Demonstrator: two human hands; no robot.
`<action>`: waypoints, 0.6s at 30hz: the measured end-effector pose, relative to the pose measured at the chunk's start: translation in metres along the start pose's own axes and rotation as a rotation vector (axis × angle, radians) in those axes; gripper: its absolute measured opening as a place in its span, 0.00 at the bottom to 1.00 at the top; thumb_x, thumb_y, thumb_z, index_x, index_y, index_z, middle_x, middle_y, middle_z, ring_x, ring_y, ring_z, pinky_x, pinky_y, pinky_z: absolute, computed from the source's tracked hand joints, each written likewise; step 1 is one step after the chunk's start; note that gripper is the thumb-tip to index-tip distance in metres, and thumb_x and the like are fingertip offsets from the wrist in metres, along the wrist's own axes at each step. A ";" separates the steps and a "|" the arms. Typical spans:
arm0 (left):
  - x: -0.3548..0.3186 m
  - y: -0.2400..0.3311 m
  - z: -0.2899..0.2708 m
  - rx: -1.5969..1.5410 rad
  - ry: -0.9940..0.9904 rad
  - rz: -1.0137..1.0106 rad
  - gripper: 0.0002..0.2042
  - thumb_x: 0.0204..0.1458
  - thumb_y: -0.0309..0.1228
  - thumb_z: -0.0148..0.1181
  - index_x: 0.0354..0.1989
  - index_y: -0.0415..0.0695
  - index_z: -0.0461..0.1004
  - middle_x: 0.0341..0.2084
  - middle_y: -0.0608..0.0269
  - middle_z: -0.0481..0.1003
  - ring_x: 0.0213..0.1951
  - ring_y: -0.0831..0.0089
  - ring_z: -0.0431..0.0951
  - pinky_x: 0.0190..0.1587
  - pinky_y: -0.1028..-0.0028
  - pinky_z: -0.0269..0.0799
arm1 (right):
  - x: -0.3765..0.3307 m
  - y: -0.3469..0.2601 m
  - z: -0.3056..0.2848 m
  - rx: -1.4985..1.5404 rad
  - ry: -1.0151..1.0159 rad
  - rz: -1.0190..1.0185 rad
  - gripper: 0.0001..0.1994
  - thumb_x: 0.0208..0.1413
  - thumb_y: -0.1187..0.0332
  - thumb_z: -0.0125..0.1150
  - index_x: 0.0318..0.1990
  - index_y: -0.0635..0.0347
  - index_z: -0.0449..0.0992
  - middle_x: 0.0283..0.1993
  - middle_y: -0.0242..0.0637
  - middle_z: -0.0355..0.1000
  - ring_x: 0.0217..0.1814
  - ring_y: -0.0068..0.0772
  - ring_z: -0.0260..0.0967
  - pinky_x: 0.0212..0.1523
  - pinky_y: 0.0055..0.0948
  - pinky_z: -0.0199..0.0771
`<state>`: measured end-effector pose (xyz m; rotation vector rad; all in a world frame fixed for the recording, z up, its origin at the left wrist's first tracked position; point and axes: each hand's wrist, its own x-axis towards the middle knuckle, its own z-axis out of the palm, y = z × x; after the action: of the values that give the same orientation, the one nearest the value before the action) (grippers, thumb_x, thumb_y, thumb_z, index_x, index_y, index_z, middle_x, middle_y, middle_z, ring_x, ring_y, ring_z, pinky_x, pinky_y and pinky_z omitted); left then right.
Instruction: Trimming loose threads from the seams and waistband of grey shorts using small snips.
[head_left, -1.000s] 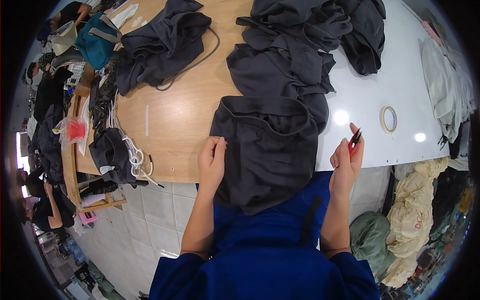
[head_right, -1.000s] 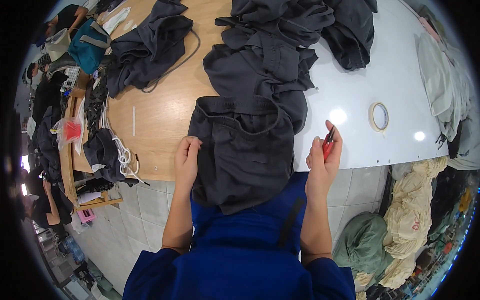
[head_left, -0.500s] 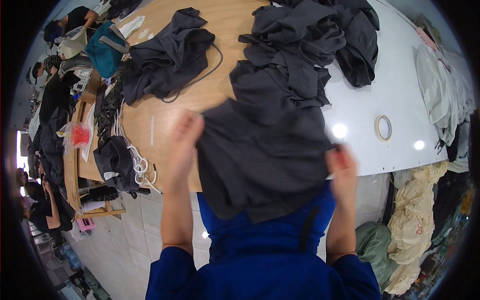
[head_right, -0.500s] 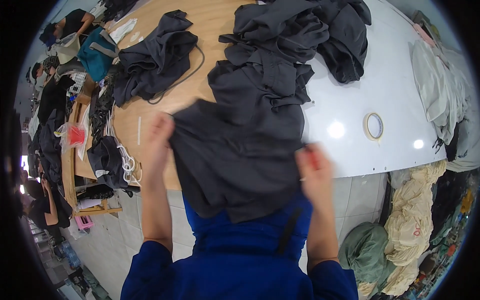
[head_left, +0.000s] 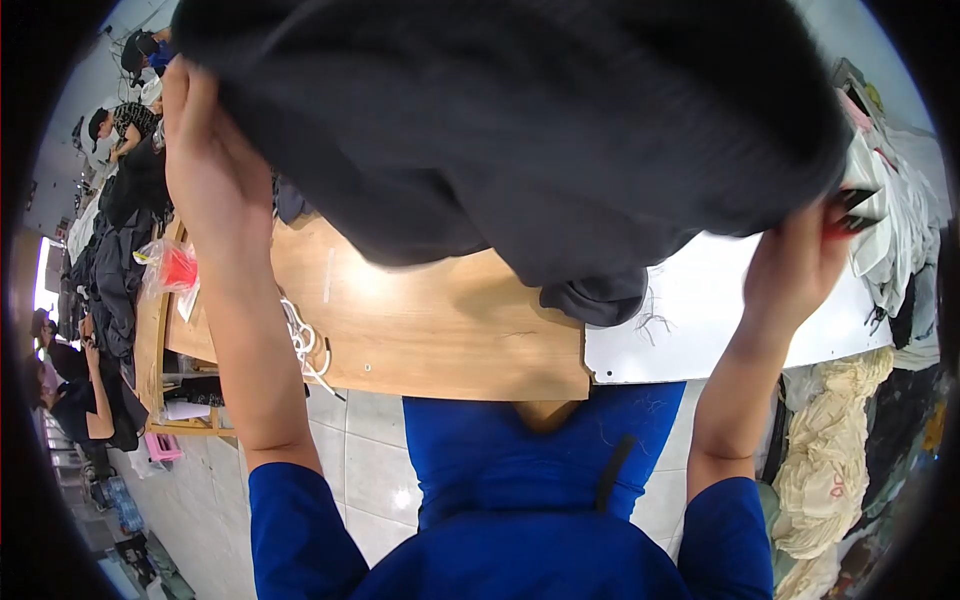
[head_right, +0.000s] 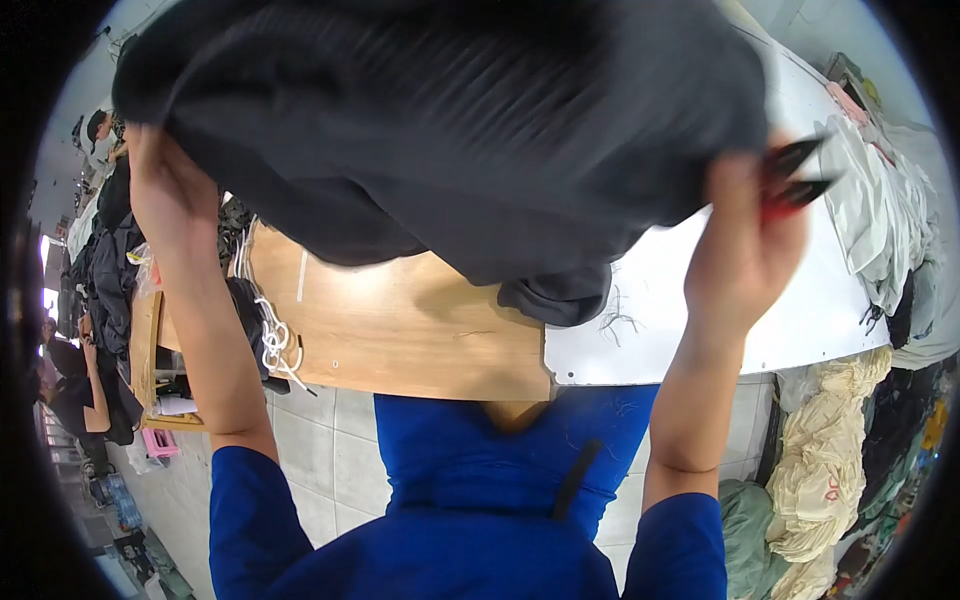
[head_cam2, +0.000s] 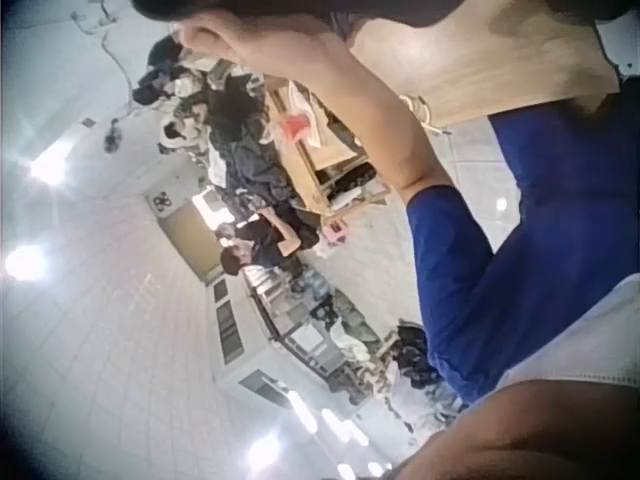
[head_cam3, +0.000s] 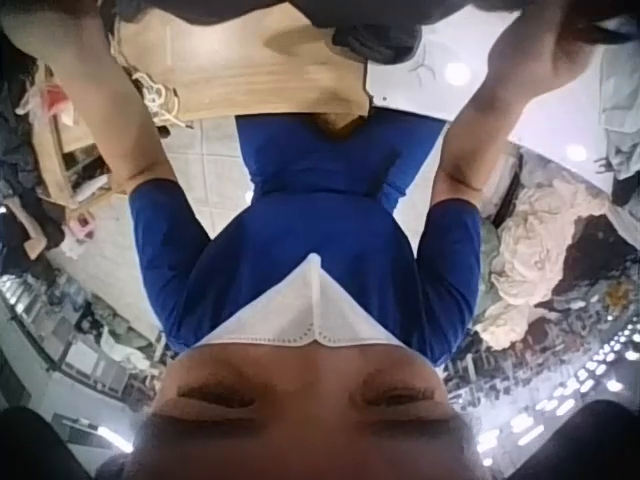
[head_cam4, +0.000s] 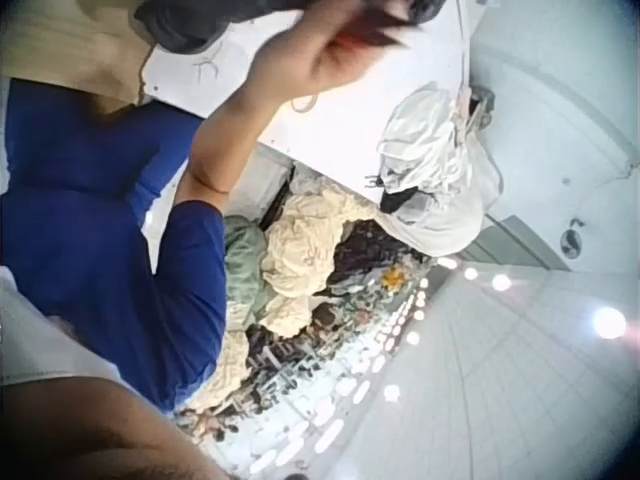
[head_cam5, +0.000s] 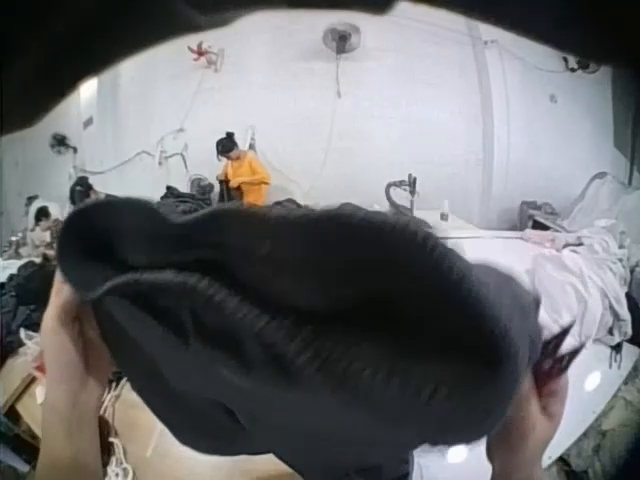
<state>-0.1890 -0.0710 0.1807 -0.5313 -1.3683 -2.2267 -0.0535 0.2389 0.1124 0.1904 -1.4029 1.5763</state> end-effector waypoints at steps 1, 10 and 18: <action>-0.004 -0.006 -0.020 0.000 -0.110 -0.066 0.10 0.58 0.28 0.46 0.45 0.39 0.68 0.45 0.64 0.72 0.49 0.75 0.69 0.53 0.75 0.63 | -0.016 0.001 -0.007 -0.034 -0.281 0.048 0.12 0.53 0.79 0.53 0.46 0.68 0.72 0.42 0.38 0.72 0.40 0.23 0.69 0.42 0.20 0.67; -0.164 -0.075 -0.196 0.712 0.383 -0.569 0.14 0.59 0.38 0.46 0.49 0.44 0.65 0.50 0.60 0.68 0.52 0.68 0.66 0.57 0.70 0.55 | -0.151 0.027 -0.089 -0.273 -0.466 0.906 0.10 0.58 0.75 0.46 0.44 0.66 0.71 0.34 0.34 0.70 0.34 0.20 0.63 0.38 0.18 0.63; -0.234 -0.078 -0.130 1.313 -0.521 -0.163 0.26 0.38 0.37 0.67 0.48 0.46 0.67 0.53 0.52 0.62 0.54 0.53 0.60 0.56 0.63 0.52 | -0.181 0.039 -0.068 -0.352 0.001 1.021 0.09 0.61 0.68 0.47 0.42 0.64 0.72 0.29 0.29 0.69 0.32 0.16 0.60 0.36 0.17 0.60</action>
<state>-0.0531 -0.1137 -0.0596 -0.4741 -2.7478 -0.8374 0.0417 0.2023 -0.0568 -0.8649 -1.8775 2.0413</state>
